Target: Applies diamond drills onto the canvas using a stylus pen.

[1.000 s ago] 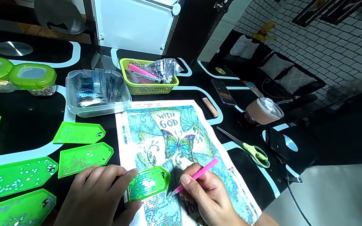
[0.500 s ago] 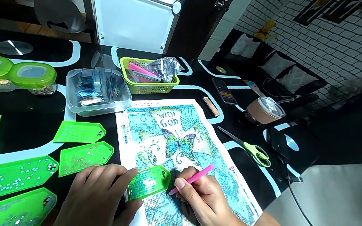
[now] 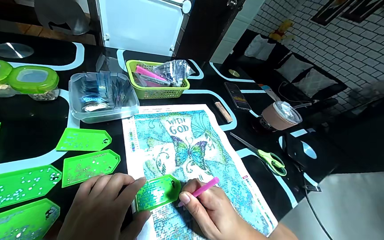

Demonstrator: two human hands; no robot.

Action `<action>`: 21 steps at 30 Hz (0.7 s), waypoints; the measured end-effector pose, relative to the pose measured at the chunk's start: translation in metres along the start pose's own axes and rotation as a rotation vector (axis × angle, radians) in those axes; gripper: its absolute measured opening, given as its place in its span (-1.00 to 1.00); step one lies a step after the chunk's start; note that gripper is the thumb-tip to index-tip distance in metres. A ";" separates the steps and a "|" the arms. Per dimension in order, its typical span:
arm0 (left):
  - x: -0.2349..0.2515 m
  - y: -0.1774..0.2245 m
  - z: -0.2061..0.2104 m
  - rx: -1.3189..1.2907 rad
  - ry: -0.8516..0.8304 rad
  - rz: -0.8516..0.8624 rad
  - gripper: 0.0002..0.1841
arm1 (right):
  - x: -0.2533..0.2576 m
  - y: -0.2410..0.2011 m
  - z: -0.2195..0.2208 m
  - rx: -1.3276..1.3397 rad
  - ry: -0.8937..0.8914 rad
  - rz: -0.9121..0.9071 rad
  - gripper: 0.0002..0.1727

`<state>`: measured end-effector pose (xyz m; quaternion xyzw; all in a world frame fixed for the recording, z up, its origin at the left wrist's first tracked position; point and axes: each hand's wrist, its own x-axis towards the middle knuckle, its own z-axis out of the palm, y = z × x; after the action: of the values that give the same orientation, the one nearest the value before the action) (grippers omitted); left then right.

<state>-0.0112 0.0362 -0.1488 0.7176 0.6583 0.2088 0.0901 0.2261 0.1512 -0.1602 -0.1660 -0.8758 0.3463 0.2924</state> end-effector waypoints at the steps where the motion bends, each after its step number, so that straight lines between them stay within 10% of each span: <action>1: 0.000 0.000 0.000 0.003 0.004 0.000 -0.46 | -0.001 0.001 0.000 0.011 0.004 -0.005 -0.61; 21: 0.000 -0.001 0.002 -0.001 0.011 0.005 -0.44 | 0.001 -0.008 -0.002 -0.132 -0.052 -0.110 -0.65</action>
<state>-0.0115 0.0369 -0.1511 0.7180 0.6569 0.2134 0.0863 0.2256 0.1475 -0.1533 -0.1276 -0.9117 0.2755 0.2768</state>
